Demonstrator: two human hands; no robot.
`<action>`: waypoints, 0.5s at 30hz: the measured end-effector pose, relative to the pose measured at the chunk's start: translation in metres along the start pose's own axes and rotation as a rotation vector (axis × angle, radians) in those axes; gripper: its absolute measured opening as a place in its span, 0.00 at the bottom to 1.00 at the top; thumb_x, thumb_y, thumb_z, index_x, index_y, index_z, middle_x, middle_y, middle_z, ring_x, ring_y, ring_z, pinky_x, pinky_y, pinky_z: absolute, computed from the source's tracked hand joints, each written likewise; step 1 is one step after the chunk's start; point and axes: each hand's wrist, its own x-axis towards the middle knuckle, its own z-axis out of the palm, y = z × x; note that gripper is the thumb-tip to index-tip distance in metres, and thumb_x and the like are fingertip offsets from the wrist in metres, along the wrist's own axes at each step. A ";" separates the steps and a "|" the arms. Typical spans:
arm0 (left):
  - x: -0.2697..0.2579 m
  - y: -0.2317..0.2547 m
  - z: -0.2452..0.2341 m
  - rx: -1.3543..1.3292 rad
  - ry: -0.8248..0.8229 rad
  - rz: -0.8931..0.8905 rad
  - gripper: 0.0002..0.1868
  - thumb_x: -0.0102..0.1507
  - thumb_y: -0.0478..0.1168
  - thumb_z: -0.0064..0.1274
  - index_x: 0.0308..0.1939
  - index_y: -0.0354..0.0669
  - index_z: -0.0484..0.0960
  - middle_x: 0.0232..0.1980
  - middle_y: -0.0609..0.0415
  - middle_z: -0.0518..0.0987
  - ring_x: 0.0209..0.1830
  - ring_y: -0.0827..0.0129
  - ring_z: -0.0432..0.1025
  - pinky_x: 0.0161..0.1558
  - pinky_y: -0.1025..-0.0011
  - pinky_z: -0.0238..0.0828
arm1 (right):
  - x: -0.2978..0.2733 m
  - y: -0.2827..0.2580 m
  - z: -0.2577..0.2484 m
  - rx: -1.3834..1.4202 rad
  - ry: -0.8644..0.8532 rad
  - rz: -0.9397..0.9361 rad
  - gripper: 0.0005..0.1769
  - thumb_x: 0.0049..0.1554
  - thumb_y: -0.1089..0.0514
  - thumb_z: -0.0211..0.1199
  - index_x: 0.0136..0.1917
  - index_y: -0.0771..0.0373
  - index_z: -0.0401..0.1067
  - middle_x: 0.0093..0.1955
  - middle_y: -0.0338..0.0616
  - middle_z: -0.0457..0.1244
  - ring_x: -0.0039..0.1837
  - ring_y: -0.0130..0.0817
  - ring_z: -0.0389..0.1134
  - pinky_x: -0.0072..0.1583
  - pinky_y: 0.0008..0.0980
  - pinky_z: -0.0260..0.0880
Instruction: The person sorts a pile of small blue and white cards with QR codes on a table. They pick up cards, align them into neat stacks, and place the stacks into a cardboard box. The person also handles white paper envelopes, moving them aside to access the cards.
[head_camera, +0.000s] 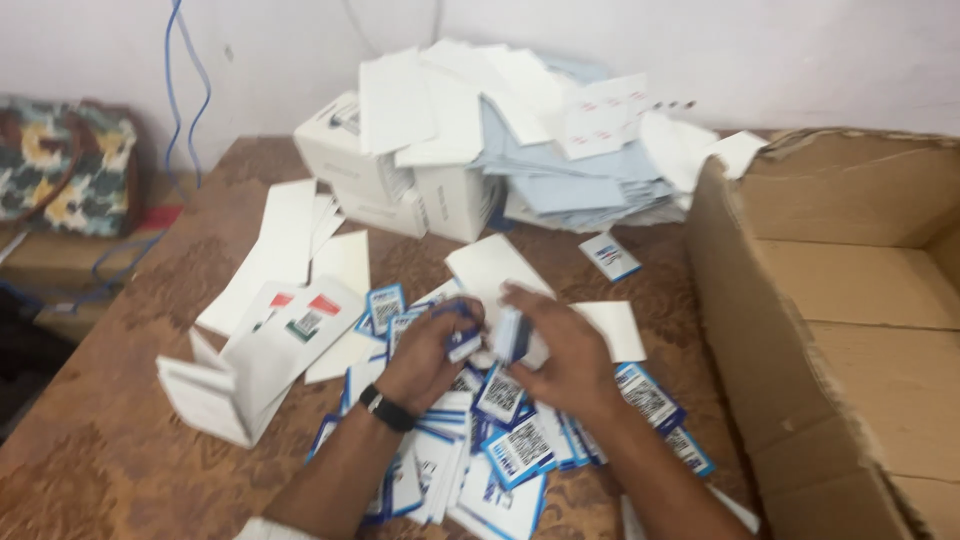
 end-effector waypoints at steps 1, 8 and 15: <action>0.000 0.005 -0.003 -0.029 -0.029 0.025 0.09 0.63 0.30 0.44 0.45 0.37 0.76 0.53 0.46 0.78 0.57 0.60 0.76 0.57 0.59 0.78 | 0.000 0.000 0.000 0.025 0.064 0.007 0.43 0.41 0.59 0.75 0.69 0.58 0.67 0.71 0.48 0.64 0.70 0.47 0.68 0.68 0.41 0.68; -0.009 -0.013 0.009 0.200 -0.060 -0.003 0.32 0.76 0.62 0.36 0.58 0.32 0.74 0.52 0.47 0.73 0.54 0.63 0.70 0.55 0.61 0.76 | 0.004 -0.015 0.007 -0.074 -0.016 0.068 0.41 0.42 0.51 0.78 0.67 0.59 0.68 0.67 0.52 0.66 0.68 0.49 0.66 0.66 0.45 0.67; -0.015 -0.020 0.018 0.274 -0.078 -0.077 0.43 0.67 0.74 0.28 0.61 0.40 0.73 0.49 0.51 0.79 0.47 0.71 0.77 0.43 0.72 0.76 | 0.009 -0.014 0.015 -0.043 -0.465 0.424 0.48 0.37 0.36 0.76 0.69 0.50 0.68 0.68 0.44 0.67 0.67 0.40 0.70 0.75 0.37 0.62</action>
